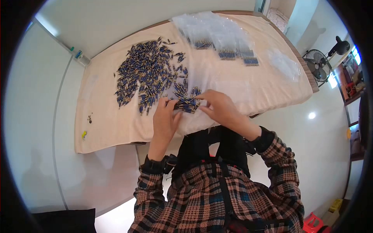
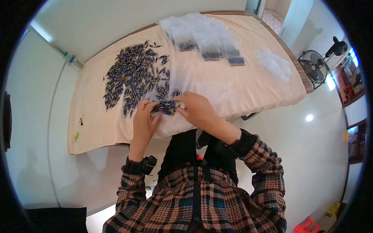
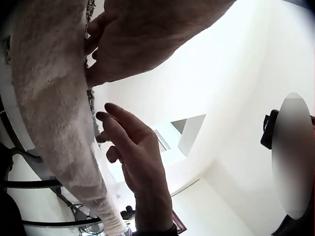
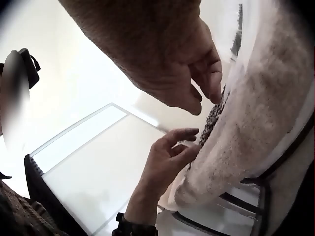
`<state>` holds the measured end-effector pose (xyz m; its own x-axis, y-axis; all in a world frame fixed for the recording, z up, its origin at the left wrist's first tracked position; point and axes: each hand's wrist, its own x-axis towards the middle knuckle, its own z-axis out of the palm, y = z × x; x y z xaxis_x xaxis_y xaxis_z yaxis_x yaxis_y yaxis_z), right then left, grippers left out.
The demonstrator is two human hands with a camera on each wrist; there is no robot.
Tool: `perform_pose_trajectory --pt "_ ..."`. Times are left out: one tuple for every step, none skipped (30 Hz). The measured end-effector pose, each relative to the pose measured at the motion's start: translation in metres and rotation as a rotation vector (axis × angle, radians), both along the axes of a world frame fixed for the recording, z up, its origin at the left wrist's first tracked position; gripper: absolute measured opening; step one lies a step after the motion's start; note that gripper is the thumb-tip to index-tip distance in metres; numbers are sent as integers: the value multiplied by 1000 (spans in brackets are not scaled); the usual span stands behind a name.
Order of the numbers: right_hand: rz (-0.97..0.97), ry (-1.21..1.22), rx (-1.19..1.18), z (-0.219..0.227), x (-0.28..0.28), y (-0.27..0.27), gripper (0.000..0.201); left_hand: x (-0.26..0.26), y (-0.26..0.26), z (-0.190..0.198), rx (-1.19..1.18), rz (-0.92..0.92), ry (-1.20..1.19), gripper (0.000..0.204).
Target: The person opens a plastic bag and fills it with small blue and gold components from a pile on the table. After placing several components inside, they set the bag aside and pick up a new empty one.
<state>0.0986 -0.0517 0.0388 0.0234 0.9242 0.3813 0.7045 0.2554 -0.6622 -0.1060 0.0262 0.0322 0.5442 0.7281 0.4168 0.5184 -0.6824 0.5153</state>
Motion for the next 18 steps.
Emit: perform_pose_trajectory --pt "1 -8 -4 -2 -7 6 33 0 5 -2 -14 -23 3 38" --pt "-1 -79 9 -5 -14 13 36 0 9 -4 -28 -46 7 39" --pt "-1 -149 24 -6 -21 20 38 -1 12 -5 -41 -68 11 40" --pt "0 -220 41 -5 -25 25 40 -1 14 -7 -42 -65 4 40" --pt "3 -225 39 -5 -27 29 40 -1 15 -10 -29 -61 -16 40" --pt "12 -269 2 -4 -28 34 40 -1 16 -12 -16 -57 -36 40" --pt "21 -315 -36 -3 -29 38 40 -1 17 -15 -2 -54 -58 40" --pt "28 -360 -75 -1 -29 43 40 -1 16 -16 -5 -53 -63 40" --pt "30 -365 -80 -1 -28 47 40 -1 13 -17 -10 -37 -93 40" --pt "53 -412 -77 -1 -27 52 40 -2 9 -19 -16 -21 -123 39" --pt "78 -461 -74 -2 -25 57 39 -2 7 -21 -24 -3 -154 39" --pt "103 -509 -72 -3 -23 61 39 -3 7 -22 -31 -1 -161 39" --pt "106 -516 -78 -8 -22 66 39 -3 8 -25 -25 -2 -176 38" --pt "112 -531 -52 -12 -21 72 38 -4 8 -26 -19 -2 -189 36" --pt "118 -547 -23 -13 -22 78 38 -5 9 -27 -9 -2 -203 35" --pt "122 -562 7 -13 -21 82 37 -5 9 -28 -11 0 -209 35" --pt "123 -567 8 -13 -20 86 37 -5 9 -29 -10 -11 -209 33" --pt "112 -544 -6 -12 -21 89 36 -6 9 -30 -7 -21 -208 30"
